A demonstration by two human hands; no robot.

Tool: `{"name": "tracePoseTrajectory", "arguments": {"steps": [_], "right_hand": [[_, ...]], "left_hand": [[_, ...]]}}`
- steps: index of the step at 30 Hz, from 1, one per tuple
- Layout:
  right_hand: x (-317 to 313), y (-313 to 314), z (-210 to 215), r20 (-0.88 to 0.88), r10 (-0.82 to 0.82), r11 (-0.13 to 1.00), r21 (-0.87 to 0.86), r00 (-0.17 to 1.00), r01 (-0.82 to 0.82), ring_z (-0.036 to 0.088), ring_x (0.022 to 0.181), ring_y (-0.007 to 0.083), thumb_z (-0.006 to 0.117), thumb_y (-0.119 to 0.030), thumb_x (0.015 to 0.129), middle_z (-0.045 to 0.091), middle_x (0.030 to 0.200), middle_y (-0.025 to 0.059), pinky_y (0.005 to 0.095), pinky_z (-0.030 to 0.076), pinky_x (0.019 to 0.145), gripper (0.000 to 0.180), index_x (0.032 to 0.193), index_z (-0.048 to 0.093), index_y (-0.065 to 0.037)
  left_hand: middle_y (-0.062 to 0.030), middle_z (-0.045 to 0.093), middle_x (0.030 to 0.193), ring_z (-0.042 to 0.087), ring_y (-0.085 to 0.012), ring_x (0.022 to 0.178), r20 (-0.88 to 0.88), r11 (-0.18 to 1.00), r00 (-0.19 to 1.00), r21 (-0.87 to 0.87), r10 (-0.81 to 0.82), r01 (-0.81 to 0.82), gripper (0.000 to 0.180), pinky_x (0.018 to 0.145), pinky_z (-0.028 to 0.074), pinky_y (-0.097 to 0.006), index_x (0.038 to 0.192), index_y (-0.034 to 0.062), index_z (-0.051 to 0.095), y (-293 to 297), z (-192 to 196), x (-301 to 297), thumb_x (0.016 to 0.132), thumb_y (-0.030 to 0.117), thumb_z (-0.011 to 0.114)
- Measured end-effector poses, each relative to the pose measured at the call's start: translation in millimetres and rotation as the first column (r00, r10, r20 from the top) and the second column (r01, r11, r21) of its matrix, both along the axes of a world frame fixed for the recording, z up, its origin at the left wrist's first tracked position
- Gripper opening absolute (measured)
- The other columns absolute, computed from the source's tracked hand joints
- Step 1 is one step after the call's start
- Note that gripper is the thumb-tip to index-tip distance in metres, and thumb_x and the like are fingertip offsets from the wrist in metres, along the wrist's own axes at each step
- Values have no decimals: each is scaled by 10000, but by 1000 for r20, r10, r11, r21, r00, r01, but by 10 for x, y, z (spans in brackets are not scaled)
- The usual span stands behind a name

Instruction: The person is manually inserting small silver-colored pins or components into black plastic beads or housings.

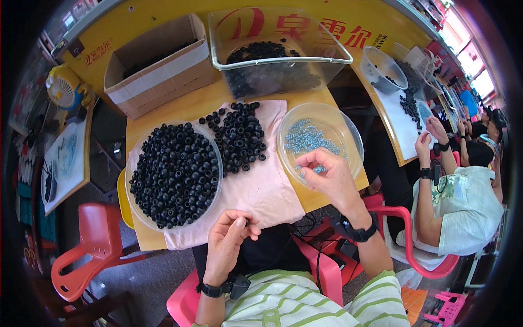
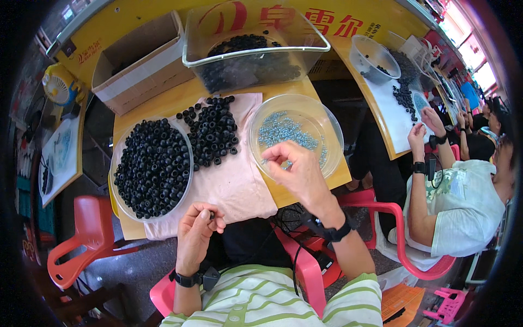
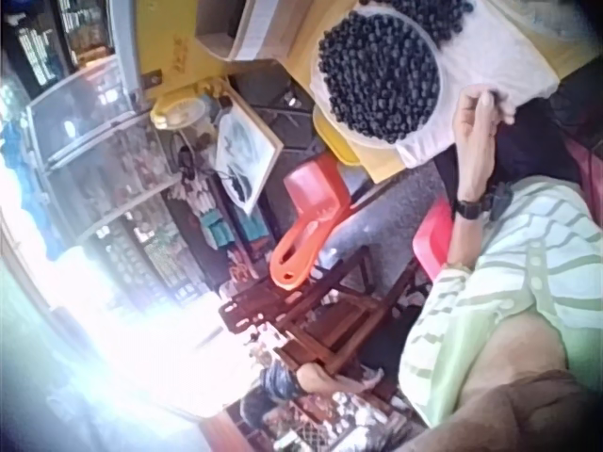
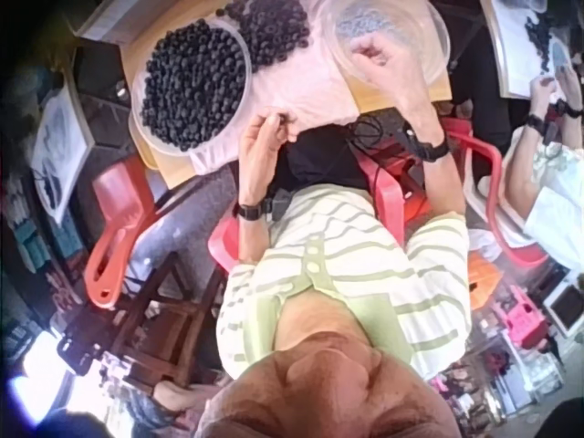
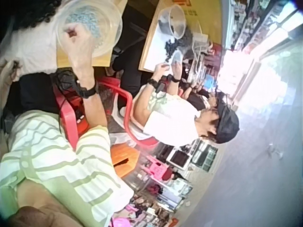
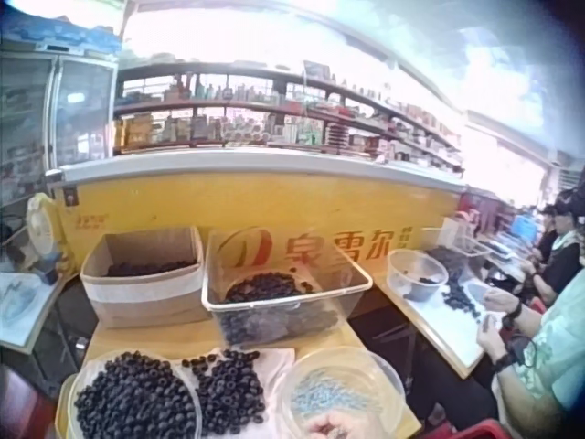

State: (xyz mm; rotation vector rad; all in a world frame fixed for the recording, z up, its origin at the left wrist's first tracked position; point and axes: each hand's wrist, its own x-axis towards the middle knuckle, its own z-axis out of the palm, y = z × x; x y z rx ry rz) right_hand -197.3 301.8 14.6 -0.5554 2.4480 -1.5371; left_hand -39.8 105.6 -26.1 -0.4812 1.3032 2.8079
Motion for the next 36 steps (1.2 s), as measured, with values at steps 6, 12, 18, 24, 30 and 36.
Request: {"name": "tracePoseTrajectory", "arguments": {"steps": [6,12,18,24,30,36], "right_hand": [[391,-372,-42,228,200,976,-126,953,-175,610,774,88,646,-59,856,641,905,60,241,509,619,191,1039,652,-5],[412,-479,-241,481,247,955,-271,841,-125,551,724,36,621,-82,910,591,947,17,191,493,601,240,1140,593,-18],[397,-447,-338,540,326,917,-381,776,-120,546,657,44,627,-84,901,596,920,20,187,486,571,243,1130,587,-12],[421,-471,-355,559,341,898,-432,756,-85,559,710,49,634,-71,893,596,920,17,189,491,599,242,1123,585,-17],[454,-512,-533,152,270,921,-328,951,-209,583,709,93,650,9,824,612,892,39,229,497,606,229,1048,618,-25],[424,-567,-471,-281,163,983,-34,946,-180,621,719,252,637,69,761,607,869,104,327,514,629,231,965,616,-37]], "left_hand": [[0,575,867,512,-38,709,-2,937,1000,-348,18,-18,163,617,415,-183,1092,15,596,28,9,-110,996,62,473],[64,399,729,344,-32,598,-26,836,995,-541,95,-94,188,543,288,-177,1140,28,593,57,-79,-102,974,73,517],[69,403,676,348,-27,589,-118,531,990,-836,79,-142,213,514,281,-192,1097,48,663,78,-24,-181,886,31,667],[-16,597,788,435,-64,583,-64,535,991,-836,117,-117,185,526,377,-226,1041,35,685,51,-58,-177,856,38,701],[33,598,760,448,-21,645,-38,580,985,-804,171,-131,121,567,366,-180,1000,8,679,59,-103,-216,905,83,670],[24,626,804,487,-33,684,8,554,980,-826,200,-106,148,610,404,-196,984,-15,667,48,-72,-249,926,121,652]]}}
